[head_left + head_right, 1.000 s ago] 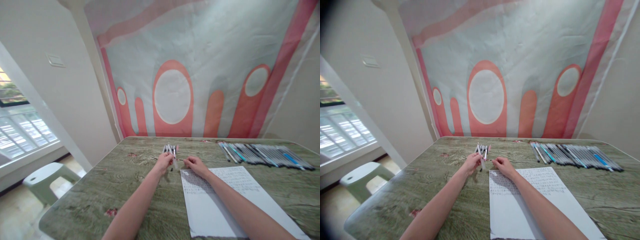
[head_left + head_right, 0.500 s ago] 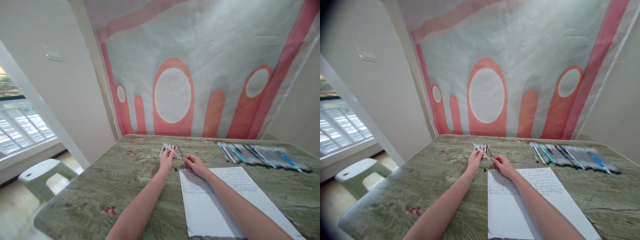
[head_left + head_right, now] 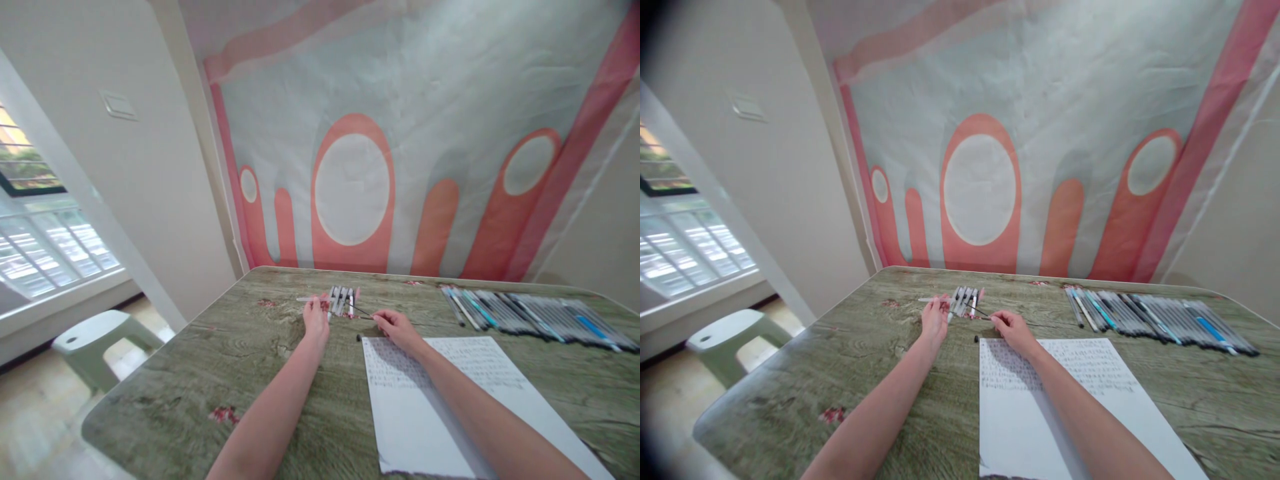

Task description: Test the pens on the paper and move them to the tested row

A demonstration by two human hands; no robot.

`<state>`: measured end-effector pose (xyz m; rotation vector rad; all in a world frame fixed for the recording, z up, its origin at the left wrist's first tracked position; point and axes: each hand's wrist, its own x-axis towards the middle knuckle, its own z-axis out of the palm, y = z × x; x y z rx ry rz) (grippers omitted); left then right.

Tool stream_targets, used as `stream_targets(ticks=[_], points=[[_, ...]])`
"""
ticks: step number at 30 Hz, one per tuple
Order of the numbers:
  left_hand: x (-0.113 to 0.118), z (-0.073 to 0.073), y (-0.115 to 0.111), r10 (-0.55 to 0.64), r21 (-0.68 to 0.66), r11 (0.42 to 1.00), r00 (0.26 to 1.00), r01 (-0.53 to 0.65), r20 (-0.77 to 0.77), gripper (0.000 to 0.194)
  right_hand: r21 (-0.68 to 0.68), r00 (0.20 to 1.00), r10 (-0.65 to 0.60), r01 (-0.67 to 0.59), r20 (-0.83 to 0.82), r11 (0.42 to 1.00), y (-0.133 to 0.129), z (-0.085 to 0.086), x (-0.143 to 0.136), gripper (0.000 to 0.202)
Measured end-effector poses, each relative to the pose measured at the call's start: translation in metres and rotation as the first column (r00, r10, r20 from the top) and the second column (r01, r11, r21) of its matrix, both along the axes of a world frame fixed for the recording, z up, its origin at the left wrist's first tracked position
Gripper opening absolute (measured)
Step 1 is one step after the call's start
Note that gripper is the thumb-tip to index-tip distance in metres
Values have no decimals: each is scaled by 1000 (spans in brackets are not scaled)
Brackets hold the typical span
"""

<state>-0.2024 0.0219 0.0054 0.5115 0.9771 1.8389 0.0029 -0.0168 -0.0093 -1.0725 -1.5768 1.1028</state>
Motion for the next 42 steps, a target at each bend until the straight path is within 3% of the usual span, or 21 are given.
stream_targets(ticks=[13, 19, 25, 35, 42], points=[[10, -3, -5, -120, 50, 991, 993, 121, -11, 14, 0, 1000, -2, 2, -11, 1000, 2, -3, 0, 33], [25, -2, -16, -297, 86, 950, 954, 300, -48, 19, -32, 984, -12, 6, -175, 999, -1, 1, -1, 32], [44, -5, -27, -462, -20, 887, 884, 461, -71, 20, -55, 967, -55, 42, -250, 998, -4, 7, 1, 32], [46, 0, -32, -522, -50, 849, 850, 526, 77, 9, -151, 868, -41, -40, -494, 988, -4, 10, 5, 35], [47, 0, -34, -584, -49, 806, 806, 590, 96, 7, -131, 891, -71, 14, -449, 991, 0, 4, 5, 32]])
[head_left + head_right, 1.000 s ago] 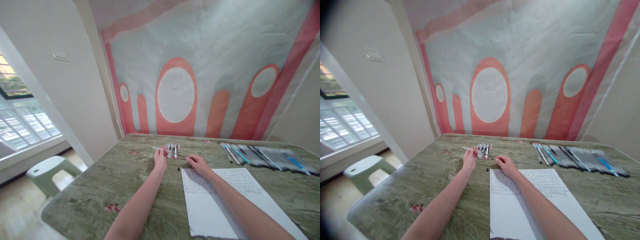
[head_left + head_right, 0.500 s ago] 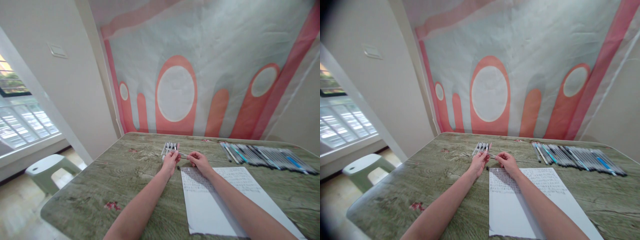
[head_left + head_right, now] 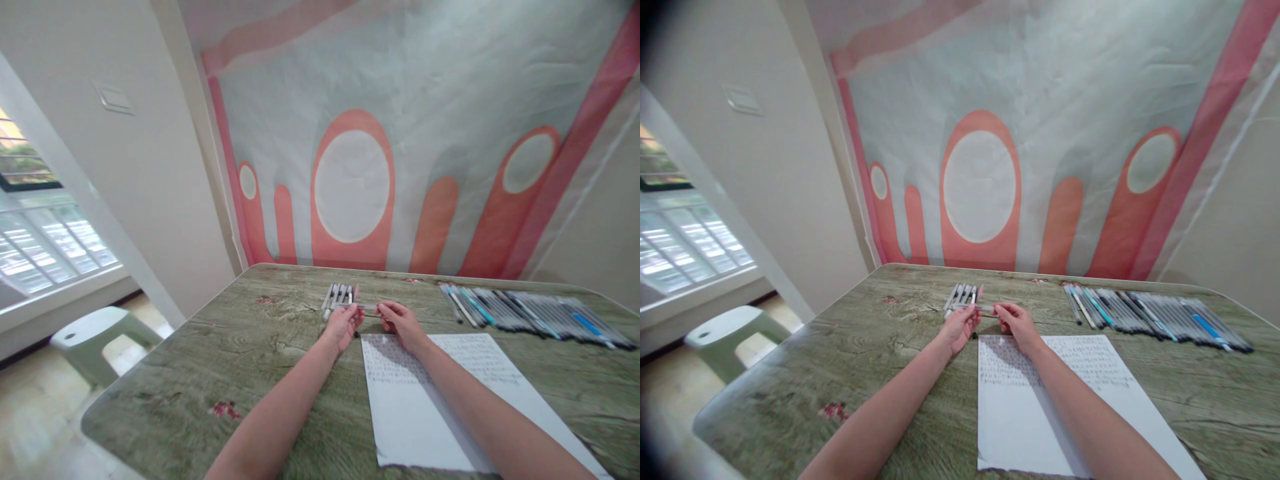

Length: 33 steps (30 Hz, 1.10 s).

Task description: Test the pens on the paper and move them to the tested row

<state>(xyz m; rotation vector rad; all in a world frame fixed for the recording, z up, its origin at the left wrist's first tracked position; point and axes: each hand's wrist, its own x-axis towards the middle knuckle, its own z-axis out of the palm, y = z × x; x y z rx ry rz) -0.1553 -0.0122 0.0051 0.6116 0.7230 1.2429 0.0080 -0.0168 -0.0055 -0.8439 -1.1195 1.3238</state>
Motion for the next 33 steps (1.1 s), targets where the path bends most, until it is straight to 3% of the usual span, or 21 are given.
stream_targets(ticks=[11, 29, 33], points=[[-6, -2, 4, -48, -25, 999, 999, 48, -10, 7, 13, 997, 10, -11, 79, 1000, -1, 1, -1, 32], [-3, -1, 1, -16, 29, 999, 999, 17, -31, 4, 6, 996, 6, -6, 89, 1000, -1, -1, 0, 31], [-7, 0, 0, -93, 24, 995, 995, 92, 22, 4, -36, 996, 30, -27, 79, 999, -1, 0, 0, 34]])
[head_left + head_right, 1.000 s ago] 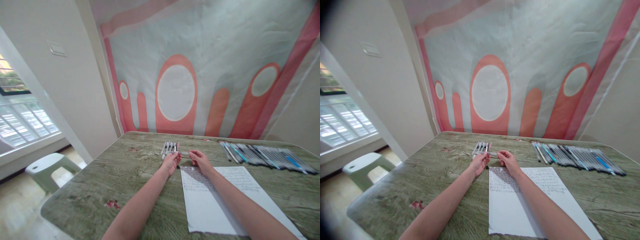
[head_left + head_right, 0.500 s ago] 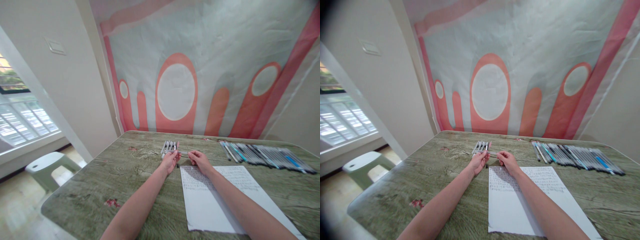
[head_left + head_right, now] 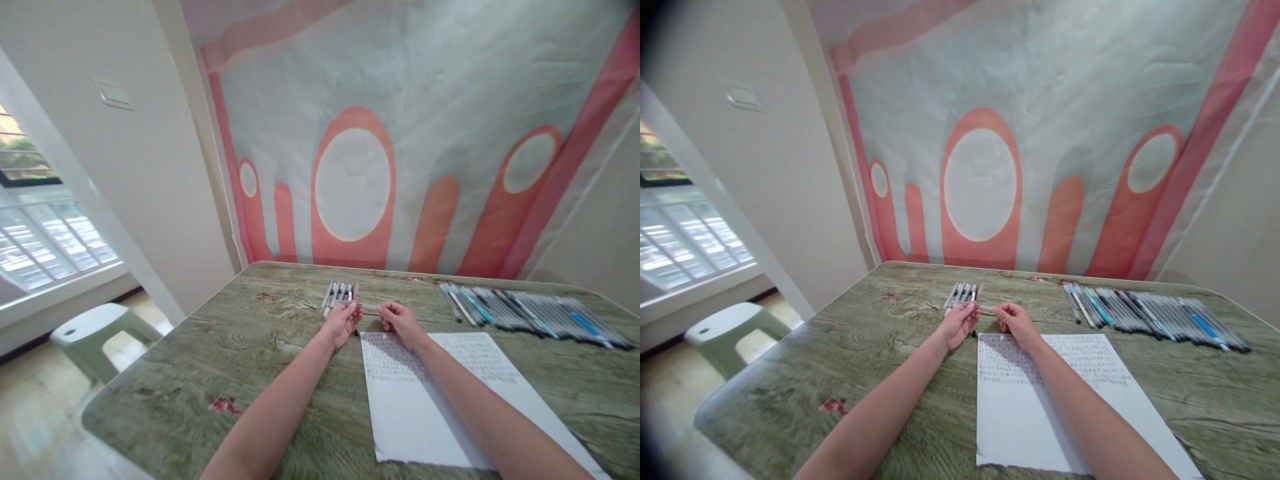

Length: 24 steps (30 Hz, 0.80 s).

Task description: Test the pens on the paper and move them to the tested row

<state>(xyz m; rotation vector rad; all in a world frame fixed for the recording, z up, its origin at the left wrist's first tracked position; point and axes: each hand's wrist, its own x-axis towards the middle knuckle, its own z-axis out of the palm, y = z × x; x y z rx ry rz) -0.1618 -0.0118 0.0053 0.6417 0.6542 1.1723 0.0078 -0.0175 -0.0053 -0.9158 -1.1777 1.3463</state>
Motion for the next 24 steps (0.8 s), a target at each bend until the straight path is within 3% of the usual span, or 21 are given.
stream_targets(ticks=[5, 8, 11, 13, 16, 20, 24], points=[[-1, 3, -2, -65, -12, 998, 996, 65, 57, 8, 7, 999, 45, -45, 24, 999, -1, 2, 1, 35], [-1, 6, 0, -14, -52, 998, 994, 20, 106, 9, 41, 992, 81, -86, 99, 995, -3, 1, 0, 37], [-5, 7, 3, 83, -109, 992, 986, -68, 142, 8, 188, 946, 48, -112, 319, 976, -6, -1, -5, 33], [-7, 6, 5, 135, -127, 985, 980, -117, 147, 7, 357, 867, -31, -171, 497, 918, -9, 0, -10, 23], [-9, 2, 7, 147, -118, 985, 977, -129, 152, 6, 530, 732, -134, -341, 668, 776, -14, 1, -18, 22], [-7, -3, 8, 137, -109, 987, 977, -120, 165, 6, 555, 590, -200, -515, 782, 653, -16, -1, -25, 27], [-6, -6, 9, 163, -91, 985, 974, -150, 156, 7, 555, 545, -234, -555, 805, 620, -15, -4, -28, 23]])
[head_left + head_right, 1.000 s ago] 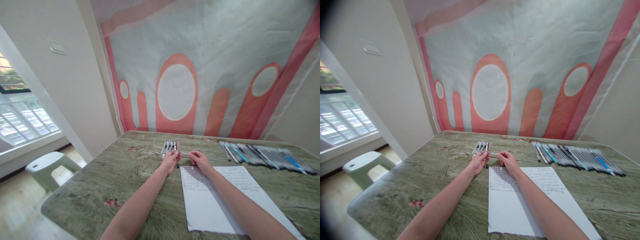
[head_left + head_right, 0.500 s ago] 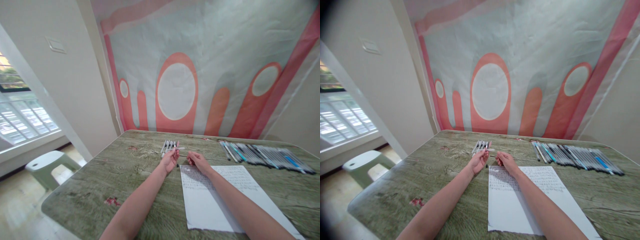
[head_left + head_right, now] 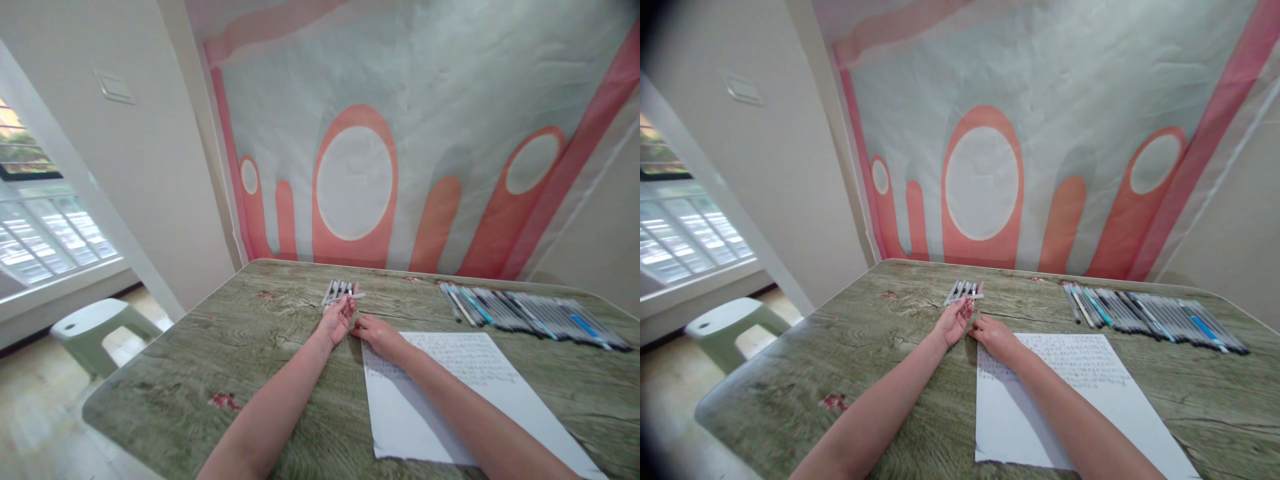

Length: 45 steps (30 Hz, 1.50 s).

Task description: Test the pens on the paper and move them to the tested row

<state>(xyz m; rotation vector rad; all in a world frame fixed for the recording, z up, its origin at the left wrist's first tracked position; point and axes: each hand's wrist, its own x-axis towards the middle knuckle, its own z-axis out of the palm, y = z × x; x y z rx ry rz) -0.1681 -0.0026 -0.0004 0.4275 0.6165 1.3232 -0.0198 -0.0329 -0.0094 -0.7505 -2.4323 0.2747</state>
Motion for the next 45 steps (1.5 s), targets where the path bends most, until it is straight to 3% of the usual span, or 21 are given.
stream_targets(ticks=[3, 5, 10, 13, 15, 21, 32, 45], points=[[0, -2, 1, 12, 14, 1000, 1000, -11, -28, 7, -36, 991, -30, 25, -132, 999, 0, 1, -1, 24], [0, -3, 1, 7, 24, 1000, 999, -6, -33, 7, -88, 949, -115, 93, -292, 992, 0, 3, 1, 25], [3, -3, -2, -12, 23, 1000, 998, 13, -57, 8, -312, 687, -403, 261, -605, 913, 8, 6, 15, 21], [5, -3, -4, -34, 26, 999, 997, 36, -74, 6, -421, 565, -473, 231, -676, 877, 12, 6, 19, 26], [6, -4, -5, -43, 34, 998, 995, 46, -94, 6, -439, 537, -472, 198, -700, 876, 12, 6, 18, 27], [7, -6, -5, -49, 62, 996, 991, 57, -126, 7, -435, 562, -442, 157, -699, 887, 10, 7, 14, 27], [8, -8, -5, -43, 93, 994, 990, 56, -137, 10, -378, 617, -431, 224, -658, 898, 13, 0, 16, 29], [8, -10, -5, -54, 102, 992, 985, 71, -166, 13, -470, 618, -505, 236, -602, 850, 12, 2, 19, 35]])
